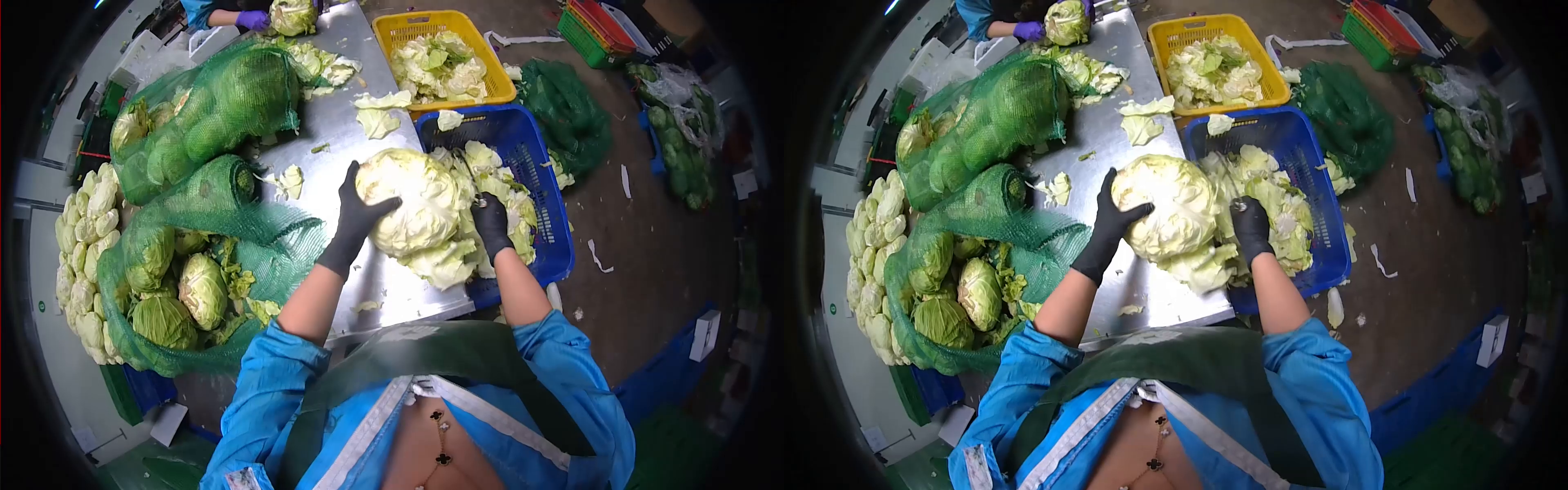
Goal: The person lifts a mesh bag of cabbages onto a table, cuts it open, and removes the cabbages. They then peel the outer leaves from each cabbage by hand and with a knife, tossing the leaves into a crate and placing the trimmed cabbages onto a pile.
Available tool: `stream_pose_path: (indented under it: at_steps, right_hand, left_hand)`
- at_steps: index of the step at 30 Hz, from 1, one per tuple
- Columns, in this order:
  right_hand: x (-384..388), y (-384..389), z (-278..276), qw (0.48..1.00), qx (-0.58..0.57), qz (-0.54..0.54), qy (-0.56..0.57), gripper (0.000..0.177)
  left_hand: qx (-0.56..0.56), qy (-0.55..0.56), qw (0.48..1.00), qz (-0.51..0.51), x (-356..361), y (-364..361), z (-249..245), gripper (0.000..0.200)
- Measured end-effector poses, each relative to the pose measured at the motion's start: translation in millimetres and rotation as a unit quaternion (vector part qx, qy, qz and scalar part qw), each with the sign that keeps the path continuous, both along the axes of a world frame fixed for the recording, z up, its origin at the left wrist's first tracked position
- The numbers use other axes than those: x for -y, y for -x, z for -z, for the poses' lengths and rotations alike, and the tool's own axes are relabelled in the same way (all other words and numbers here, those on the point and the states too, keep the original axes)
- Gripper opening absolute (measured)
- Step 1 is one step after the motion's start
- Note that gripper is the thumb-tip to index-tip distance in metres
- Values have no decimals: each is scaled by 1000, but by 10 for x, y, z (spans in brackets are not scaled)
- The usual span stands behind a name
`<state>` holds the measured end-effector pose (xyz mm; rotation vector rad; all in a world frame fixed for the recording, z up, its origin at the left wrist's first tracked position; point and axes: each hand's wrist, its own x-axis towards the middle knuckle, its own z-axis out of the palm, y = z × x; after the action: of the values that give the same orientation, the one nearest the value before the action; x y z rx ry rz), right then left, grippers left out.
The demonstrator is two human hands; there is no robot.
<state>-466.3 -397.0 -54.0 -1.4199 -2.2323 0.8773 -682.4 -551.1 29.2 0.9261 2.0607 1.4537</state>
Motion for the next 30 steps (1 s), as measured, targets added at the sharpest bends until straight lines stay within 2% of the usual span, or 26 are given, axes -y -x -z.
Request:
stream_pose_path:
  at_steps: [1,2,3,4,6,7,8,10,11,12,14,15,16,18,19,20,21,22,23,24,25,26,27,28,30]
  right_hand:
    - [-2,-8,-55,999,-24,26,-37,34]
    - [71,7,-386,995,-47,51,-71,42]
    - [88,17,-503,994,-48,-20,-95,57]
    - [217,71,-774,996,-27,-64,-56,60]
    - [377,222,-978,990,21,-116,-75,54]
    - [397,325,-1104,987,95,-127,-30,56]
    - [366,399,-977,987,83,-126,-62,52]
    - [155,532,-888,991,89,-93,-37,46]
    - [-10,608,-800,999,27,-32,16,44]
    - [-251,666,-619,995,5,-49,83,52]
    - [-477,739,-271,977,-31,-150,148,56]
    - [-353,721,-427,966,-108,-129,194,58]
    - [-286,726,-469,966,-108,-100,212,50]
    - [-416,669,40,977,-44,-71,198,40]
    - [-454,558,310,977,5,-57,205,37]
    - [-451,462,463,975,52,-43,211,34]
    - [-422,419,314,966,99,-17,238,39]
    - [-402,342,398,979,135,-63,142,47]
    - [-355,319,462,992,44,-9,116,49]
    - [-281,320,341,994,-45,44,90,52]
    - [-267,245,188,993,-67,41,88,51]
    - [-229,249,-242,991,-93,38,84,51]
    - [-170,225,-304,991,-136,11,11,43]
    - [-188,226,-105,979,-163,-67,-104,41]
    - [-19,383,-522,979,-177,-71,73,42]
  left_hand:
    - [3,-18,1000,10,-14,37,49,106]
    - [8,-34,999,19,-2,63,128,106]
    - [-4,-40,999,21,-8,25,119,106]
    - [-1,-35,999,22,7,-23,56,106]
    - [-84,66,994,-17,-11,-116,-110,108]
    - [-60,71,996,-5,-16,-120,-127,110]
    - [-61,67,996,-6,-19,-135,-128,110]
    - [-130,79,988,0,11,-173,-100,110]
    - [-146,61,987,14,47,-210,-124,109]
    - [-141,69,988,14,149,-232,-30,109]
    - [-97,-22,994,35,202,-6,266,110]
    - [30,-81,995,54,235,87,293,111]
    - [138,-113,981,75,273,120,340,109]
    - [221,-87,964,119,193,314,240,106]
    - [261,-69,951,149,126,379,35,102]
    - [227,-38,954,194,54,563,105,102]
    - [138,-5,967,214,-56,667,41,101]
    - [50,30,971,232,-112,752,-24,100]
    - [99,53,987,117,-166,707,-189,96]
    - [45,81,995,21,-181,667,-364,95]
    - [-10,106,994,27,-78,661,-168,98]
    - [-68,128,989,34,53,640,9,100]
    - [33,105,988,107,71,377,-128,108]
    - [-130,102,985,41,200,147,92,110]
    - [-101,99,988,57,81,126,-55,114]
